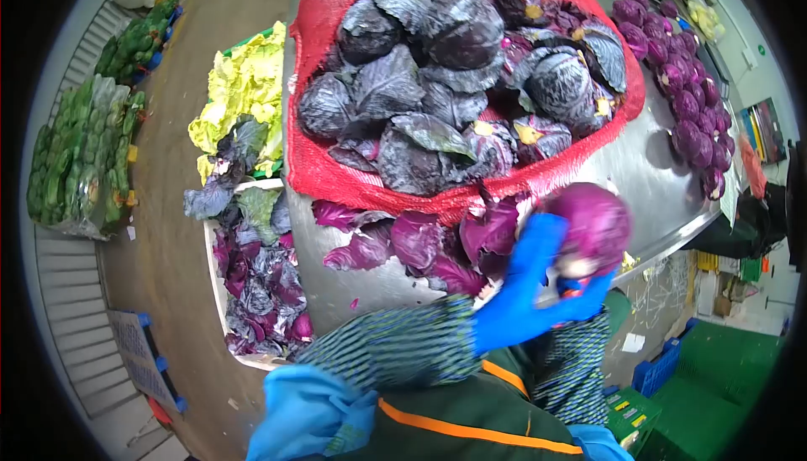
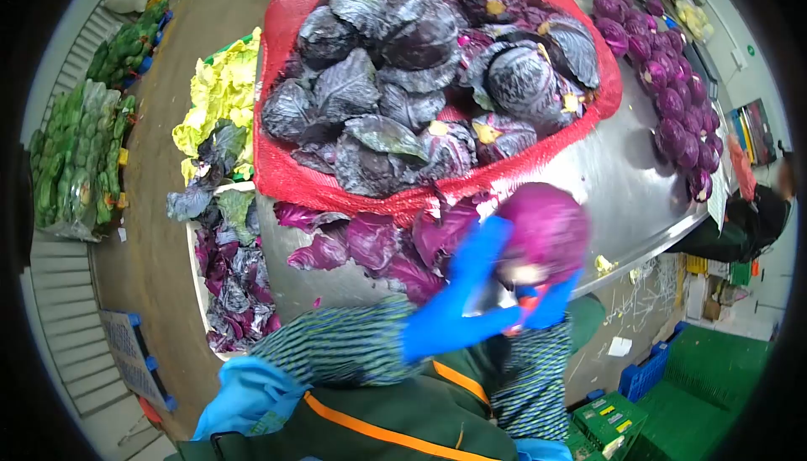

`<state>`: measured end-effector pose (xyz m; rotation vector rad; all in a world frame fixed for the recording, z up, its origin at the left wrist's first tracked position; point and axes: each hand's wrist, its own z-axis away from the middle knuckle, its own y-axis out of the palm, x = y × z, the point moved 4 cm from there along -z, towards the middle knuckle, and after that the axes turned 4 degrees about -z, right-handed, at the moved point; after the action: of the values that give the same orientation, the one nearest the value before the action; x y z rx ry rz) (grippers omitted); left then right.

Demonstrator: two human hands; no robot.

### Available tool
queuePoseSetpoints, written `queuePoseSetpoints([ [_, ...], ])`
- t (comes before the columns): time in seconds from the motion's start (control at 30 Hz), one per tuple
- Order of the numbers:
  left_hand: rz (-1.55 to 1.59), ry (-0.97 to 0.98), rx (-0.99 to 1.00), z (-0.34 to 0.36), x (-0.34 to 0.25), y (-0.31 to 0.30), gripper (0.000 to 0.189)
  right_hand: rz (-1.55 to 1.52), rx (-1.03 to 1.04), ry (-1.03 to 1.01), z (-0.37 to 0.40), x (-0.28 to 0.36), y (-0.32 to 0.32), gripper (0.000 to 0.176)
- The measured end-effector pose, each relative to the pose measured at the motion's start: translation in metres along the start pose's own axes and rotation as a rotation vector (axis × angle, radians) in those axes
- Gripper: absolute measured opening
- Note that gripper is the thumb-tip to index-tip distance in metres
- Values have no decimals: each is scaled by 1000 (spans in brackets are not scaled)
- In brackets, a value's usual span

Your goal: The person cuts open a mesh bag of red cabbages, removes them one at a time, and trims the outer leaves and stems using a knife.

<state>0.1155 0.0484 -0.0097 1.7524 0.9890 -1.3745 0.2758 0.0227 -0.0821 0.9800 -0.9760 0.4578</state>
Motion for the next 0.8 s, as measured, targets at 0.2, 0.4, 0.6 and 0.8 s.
queuePoseSetpoints([
  [0.2,-1080,-307,473,-12,147,-24,68,-50,-108,102,-98,60,-162,53],
  [0.4,-1373,-222,24,149,116,-200,59,713,-98,87,-87,57,2,44],
  [0.6,-1570,-805,194,164,15,-348,59,826,711,-262,-93,-29,202,45],
  [0.8,-260,-486,-427,4,-10,-315,36,1025,1020,-590,-34,-82,213,44],
])
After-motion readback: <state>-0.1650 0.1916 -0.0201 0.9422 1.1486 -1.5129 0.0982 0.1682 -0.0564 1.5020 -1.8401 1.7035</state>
